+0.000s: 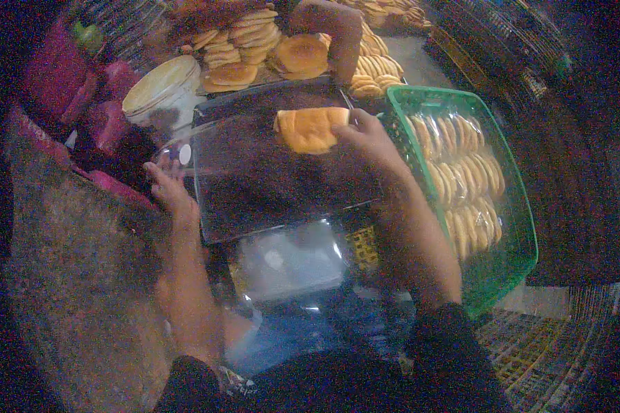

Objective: The person repeatedly picks up buns, places them into clear plastic bags, and sets the filled bags into a green basket. The person also occasionally spreads a dark granular substance in a metal tray with their hands.

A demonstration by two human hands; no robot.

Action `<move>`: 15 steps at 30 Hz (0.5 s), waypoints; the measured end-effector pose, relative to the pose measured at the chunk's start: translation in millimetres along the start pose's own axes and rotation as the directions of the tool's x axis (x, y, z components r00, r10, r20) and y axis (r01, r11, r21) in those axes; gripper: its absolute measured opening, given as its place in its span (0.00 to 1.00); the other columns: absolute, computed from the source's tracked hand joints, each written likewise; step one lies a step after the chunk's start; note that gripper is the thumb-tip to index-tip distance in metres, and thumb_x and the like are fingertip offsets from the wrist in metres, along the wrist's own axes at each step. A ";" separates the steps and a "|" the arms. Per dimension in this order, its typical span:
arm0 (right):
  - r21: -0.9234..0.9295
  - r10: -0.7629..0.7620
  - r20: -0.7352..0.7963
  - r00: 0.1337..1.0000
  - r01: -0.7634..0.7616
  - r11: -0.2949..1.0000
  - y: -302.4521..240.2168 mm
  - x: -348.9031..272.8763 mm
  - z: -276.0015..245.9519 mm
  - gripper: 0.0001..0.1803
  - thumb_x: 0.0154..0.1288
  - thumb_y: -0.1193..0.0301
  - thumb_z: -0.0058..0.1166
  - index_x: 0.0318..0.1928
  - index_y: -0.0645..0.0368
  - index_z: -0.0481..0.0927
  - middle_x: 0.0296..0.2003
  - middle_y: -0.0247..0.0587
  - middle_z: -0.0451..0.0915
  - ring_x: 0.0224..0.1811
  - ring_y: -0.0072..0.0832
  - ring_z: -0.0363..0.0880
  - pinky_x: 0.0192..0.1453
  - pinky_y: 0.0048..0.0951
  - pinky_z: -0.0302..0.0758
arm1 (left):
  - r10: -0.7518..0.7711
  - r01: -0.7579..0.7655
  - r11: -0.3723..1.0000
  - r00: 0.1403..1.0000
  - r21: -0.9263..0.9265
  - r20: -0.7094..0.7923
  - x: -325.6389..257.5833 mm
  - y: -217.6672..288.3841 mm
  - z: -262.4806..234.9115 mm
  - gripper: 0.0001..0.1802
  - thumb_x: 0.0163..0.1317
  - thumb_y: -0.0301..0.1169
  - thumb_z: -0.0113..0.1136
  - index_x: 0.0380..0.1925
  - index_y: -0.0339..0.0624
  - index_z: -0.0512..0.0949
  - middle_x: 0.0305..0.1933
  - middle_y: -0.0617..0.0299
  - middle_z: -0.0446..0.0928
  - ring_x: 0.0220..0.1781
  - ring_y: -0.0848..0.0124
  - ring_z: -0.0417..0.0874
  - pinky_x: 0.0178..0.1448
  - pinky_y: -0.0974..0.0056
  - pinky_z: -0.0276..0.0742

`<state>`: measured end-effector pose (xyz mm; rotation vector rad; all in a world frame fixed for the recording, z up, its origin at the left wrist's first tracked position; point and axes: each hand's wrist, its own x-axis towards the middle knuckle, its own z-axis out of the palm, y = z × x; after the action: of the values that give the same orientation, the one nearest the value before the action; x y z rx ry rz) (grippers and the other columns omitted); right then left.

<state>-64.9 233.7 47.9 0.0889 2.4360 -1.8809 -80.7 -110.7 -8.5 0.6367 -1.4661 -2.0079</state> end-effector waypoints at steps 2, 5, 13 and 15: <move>0.191 0.036 -0.022 0.999 -0.031 0.981 -1.1 -30.1 -18.9 0.26 0.65 0.67 0.58 0.61 0.65 0.73 0.52 0.47 0.81 0.54 0.31 0.79 0.61 0.28 0.72 | -0.024 0.024 0.999 1.000 0.041 -0.008 -2.1 -8.8 7.8 0.41 0.75 0.60 0.36 0.60 0.29 0.73 0.63 0.49 0.75 0.68 0.58 0.74 0.71 0.52 0.64; 0.340 0.004 0.003 1.000 -0.005 0.940 3.6 -49.0 -33.1 0.29 0.64 0.70 0.56 0.65 0.64 0.70 0.56 0.48 0.77 0.57 0.31 0.76 0.64 0.28 0.70 | 0.028 -0.036 0.998 0.987 0.047 0.160 -16.1 -18.1 15.5 0.41 0.75 0.61 0.34 0.65 0.34 0.68 0.67 0.49 0.71 0.69 0.56 0.72 0.72 0.49 0.64; 0.256 -0.025 0.045 0.999 0.013 0.967 -0.3 -42.6 49.3 0.34 0.67 0.60 0.60 0.66 0.67 0.64 0.51 0.51 0.80 0.50 0.32 0.81 0.52 0.31 0.78 | -0.141 0.288 0.945 0.791 -0.158 0.595 -102.1 -11.9 26.9 0.37 0.72 0.54 0.50 0.73 0.46 0.56 0.64 0.51 0.72 0.64 0.54 0.76 0.64 0.50 0.77; 0.269 -0.172 0.010 0.985 0.163 0.949 0.8 -41.1 71.7 0.32 0.69 0.60 0.58 0.65 0.64 0.65 0.53 0.50 0.78 0.54 0.33 0.79 0.55 0.32 0.78 | -0.167 0.333 0.930 0.763 -0.158 0.625 -108.3 -11.6 21.5 0.37 0.71 0.47 0.57 0.72 0.44 0.56 0.62 0.52 0.73 0.61 0.56 0.79 0.62 0.51 0.79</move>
<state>-22.9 164.2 32.5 -0.1404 2.2166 -2.2545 -18.4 -18.8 -8.4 0.0607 -1.4552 -2.7379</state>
